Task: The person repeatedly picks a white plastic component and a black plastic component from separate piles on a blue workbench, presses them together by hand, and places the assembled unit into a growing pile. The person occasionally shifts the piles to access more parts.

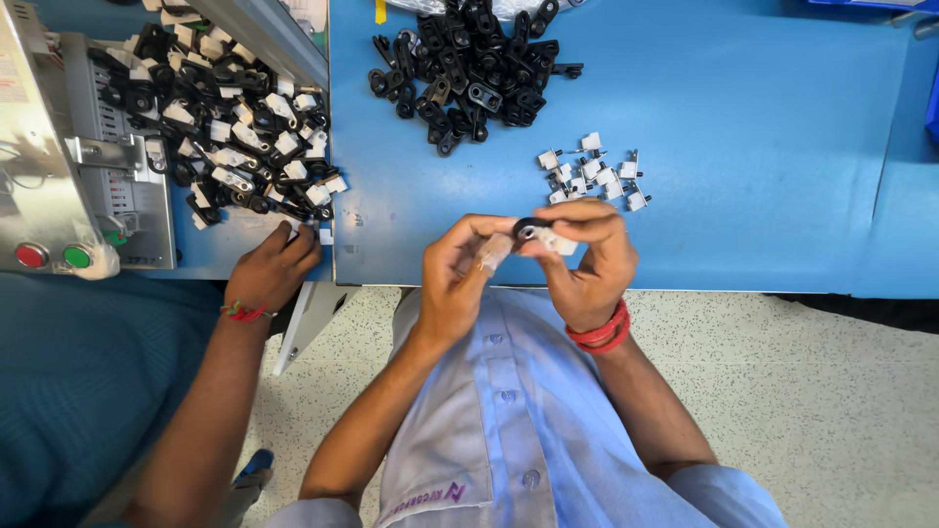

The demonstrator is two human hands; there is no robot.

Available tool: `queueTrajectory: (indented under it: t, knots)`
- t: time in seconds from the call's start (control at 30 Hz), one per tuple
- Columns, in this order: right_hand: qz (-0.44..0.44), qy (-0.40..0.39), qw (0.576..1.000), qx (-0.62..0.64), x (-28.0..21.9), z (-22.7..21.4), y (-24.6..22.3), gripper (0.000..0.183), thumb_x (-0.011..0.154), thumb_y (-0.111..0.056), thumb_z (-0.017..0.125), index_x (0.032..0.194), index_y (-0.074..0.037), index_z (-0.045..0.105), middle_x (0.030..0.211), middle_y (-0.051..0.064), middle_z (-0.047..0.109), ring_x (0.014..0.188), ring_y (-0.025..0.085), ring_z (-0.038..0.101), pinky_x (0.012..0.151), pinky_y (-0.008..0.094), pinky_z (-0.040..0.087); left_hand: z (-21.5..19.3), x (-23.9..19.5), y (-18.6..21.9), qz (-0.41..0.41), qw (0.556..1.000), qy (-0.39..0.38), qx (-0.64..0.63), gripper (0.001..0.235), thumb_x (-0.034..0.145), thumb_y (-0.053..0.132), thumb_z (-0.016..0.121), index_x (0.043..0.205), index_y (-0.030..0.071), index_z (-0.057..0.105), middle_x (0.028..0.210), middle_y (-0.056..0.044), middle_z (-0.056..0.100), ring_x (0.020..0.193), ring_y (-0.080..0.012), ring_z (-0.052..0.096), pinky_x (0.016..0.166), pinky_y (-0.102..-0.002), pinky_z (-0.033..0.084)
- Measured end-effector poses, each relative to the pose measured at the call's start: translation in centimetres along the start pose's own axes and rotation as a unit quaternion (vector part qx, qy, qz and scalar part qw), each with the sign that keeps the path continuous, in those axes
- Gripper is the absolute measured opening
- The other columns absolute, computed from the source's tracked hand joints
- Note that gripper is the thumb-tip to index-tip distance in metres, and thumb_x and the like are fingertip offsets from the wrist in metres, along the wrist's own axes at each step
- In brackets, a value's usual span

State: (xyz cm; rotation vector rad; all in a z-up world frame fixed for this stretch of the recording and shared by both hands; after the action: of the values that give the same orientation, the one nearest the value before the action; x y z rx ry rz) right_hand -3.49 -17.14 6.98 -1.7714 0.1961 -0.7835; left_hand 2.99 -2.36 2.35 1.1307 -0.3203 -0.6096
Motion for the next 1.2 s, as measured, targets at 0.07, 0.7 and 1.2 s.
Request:
queueTrajectory:
  t: [0.07,0.7,1.2]
  knots:
    - [-0.067,-0.090,0.991,-0.078,0.0,0.0,-0.3,0.043,0.082,-0.028,0.090,0.103,-0.006,0.060,0.106,0.012,0.073,0.099,0.024,0.069,0.098,0.041,0.054,-0.8,0.6,-0.2,0.015,1.000,0.018,-0.002,0.013,0.105,0.007,0.063,0.111,-0.004,0.067,0.103,-0.008,0.073,0.093,-0.0096,0.066,0.085,-0.026,0.055]
    - [-0.049,-0.178,0.972,-0.147,-2.2,0.7,0.4,0.047,0.074,-0.042,0.092,0.096,-0.009,0.067,0.075,0.001,0.056,0.088,0.024,0.061,0.098,0.041,0.053,-3.7,1.3,-1.2,-0.123,0.986,-0.114,-0.006,0.008,0.099,0.003,0.066,0.103,-0.004,0.066,0.097,-0.008,0.074,0.090,-0.0098,0.070,0.080,-0.024,0.056]
    - [-0.091,-0.202,0.969,-0.111,-0.2,-1.3,1.5,0.055,0.059,-0.043,0.095,0.093,-0.011,0.068,0.072,-0.003,0.056,0.078,0.016,0.057,0.101,0.045,0.052,-1.9,1.2,-0.1,-0.142,0.981,-0.132,-0.012,0.028,0.098,-0.003,0.066,0.126,-0.007,0.065,0.112,-0.014,0.074,0.100,-0.0170,0.072,0.088,-0.031,0.061]
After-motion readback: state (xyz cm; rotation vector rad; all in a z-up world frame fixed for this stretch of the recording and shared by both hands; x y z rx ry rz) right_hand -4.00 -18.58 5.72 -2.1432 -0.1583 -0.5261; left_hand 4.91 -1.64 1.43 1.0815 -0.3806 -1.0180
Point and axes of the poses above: each hand's wrist, its own x-axis towards the middle knuckle, its own z-axis out of the palm, y = z × x, the point moved 3 cm from there along x, towards the middle knuckle
